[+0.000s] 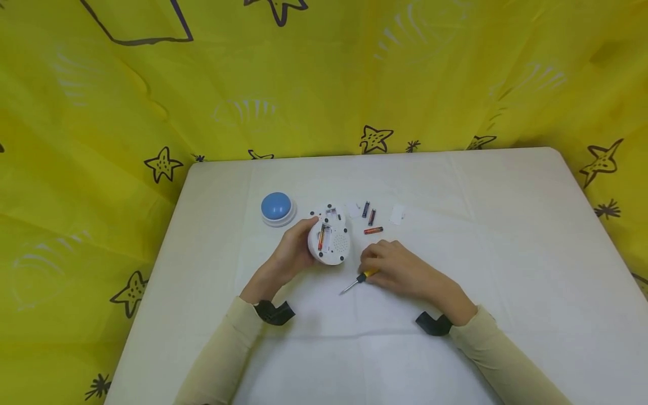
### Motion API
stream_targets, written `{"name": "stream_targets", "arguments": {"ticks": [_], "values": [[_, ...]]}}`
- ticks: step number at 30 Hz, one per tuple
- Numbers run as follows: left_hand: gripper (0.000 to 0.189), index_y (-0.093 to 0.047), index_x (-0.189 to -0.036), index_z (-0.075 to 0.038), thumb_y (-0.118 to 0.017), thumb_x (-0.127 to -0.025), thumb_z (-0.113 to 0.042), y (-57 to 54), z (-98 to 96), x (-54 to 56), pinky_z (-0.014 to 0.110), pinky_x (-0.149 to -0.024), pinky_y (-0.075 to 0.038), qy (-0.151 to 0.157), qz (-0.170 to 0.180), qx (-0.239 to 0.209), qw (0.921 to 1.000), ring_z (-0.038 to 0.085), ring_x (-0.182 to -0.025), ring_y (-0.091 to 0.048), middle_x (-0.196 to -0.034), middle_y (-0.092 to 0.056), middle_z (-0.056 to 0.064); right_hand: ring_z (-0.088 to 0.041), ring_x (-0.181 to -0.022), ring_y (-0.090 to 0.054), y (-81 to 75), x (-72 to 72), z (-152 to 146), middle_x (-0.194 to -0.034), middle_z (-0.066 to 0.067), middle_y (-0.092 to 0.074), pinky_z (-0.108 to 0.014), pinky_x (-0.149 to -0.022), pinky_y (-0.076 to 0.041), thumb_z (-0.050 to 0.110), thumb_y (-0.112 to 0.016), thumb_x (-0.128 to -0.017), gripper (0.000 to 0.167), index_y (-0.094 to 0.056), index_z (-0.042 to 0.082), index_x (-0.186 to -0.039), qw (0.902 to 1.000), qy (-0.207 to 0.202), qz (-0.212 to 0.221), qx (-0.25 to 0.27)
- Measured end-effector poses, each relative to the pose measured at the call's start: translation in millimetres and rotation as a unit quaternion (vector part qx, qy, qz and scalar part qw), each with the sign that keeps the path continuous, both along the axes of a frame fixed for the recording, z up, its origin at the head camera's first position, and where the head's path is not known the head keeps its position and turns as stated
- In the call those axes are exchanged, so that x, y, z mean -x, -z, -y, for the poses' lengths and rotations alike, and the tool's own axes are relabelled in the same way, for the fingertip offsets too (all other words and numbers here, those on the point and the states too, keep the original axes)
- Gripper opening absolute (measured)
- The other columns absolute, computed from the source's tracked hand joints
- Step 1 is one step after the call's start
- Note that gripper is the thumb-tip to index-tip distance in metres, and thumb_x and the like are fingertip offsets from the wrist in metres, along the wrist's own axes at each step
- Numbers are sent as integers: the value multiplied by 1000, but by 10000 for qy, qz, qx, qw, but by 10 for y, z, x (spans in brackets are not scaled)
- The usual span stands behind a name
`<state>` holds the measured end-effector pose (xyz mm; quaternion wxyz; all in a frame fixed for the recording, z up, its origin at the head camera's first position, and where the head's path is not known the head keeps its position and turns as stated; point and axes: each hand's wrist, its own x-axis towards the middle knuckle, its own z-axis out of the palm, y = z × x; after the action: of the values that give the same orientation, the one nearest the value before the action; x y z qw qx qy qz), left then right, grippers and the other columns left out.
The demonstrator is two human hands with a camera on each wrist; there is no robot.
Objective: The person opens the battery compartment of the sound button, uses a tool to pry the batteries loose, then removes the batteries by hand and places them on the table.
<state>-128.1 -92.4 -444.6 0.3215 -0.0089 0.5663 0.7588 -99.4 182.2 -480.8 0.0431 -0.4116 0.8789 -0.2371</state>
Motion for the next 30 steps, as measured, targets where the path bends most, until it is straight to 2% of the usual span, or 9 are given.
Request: {"name": "stream_targets", "arguments": {"ticks": [3,6,9,12,15,18,23,30], "values": [[63,-26,-162,-12,-28,-108,-43,13,53,38,55,-111,-43,240,-90,126,9996,26,-131,-46,-149,-43,10,-15,-105,-61,-4,-4,-34,-113,7,-69,-37,-91,-46,18,-78,-93,18,-74,25,-109,10000,40,20,-44],[64,-28,-160,-10,-30,-107,-45,37,98,79,56,-115,-39,394,-181,343,9985,25,-130,-46,-144,-44,8,-10,-101,-61,-18,4,-83,-108,11,-69,-35,-90,-48,18,-77,-94,18,-74,25,-110,9999,112,82,69],[65,-29,-159,-9,-32,-107,-49,60,131,112,59,-118,-36,432,-239,633,9968,25,-130,-46,-143,-44,10,-8,-101,-60,-70,21,-124,-107,13,-69,-34,-91,-50,17,-76,-95,18,-74,24,-111,9992,183,103,350],[68,-29,-159,-10,-33,-106,-53,85,151,133,58,-119,-37,519,-319,942,9937,25,-130,-47,-144,-44,12,-10,-102,-61,-140,50,-140,-108,11,-71,-36,-91,-51,15,-76,-94,19,-75,21,-113,9971,215,-70,723],[69,-35,-157,-8,-34,-106,-55,98,153,138,52,-113,-45,623,-408,1180,9902,23,-123,-54,-139,-50,13,-14,-104,-63,-202,85,-142,-111,7,-73,-37,-92,-53,12,-77,-92,22,-76,17,-114,9938,252,-375,1012],[66,-44,-151,-7,-35,-106,-55,89,139,140,44,-101,-53,716,-512,1321,9873,20,-113,-60,-131,-58,11,-15,-105,-64,-254,122,-135,-113,4,-73,-35,-91,-53,9,-79,-90,27,-75,15,-116,9904,300,-624,1200],[63,-52,-145,-7,-35,-106,-54,33,103,151,40,-88,-58,777,-662,1396,9849,19,-103,-65,-121,-65,9,-11,-98,-60,-373,172,-92,-108,5,-72,-32,-84,-54,8,-77,-91,28,-75,15,-118,9864,444,-893,1307],[63,-52,-149,-11,-34,-107,-55,-41,69,173,39,-89,-57,691,-703,1504,9837,21,-106,-62,-126,-62,11,-11,-92,-58,-519,218,5,-103,2,-70,-33,-76,-54,7,-77,-92,27,-75,14,-118,9792,697,-1274,1417]]}}
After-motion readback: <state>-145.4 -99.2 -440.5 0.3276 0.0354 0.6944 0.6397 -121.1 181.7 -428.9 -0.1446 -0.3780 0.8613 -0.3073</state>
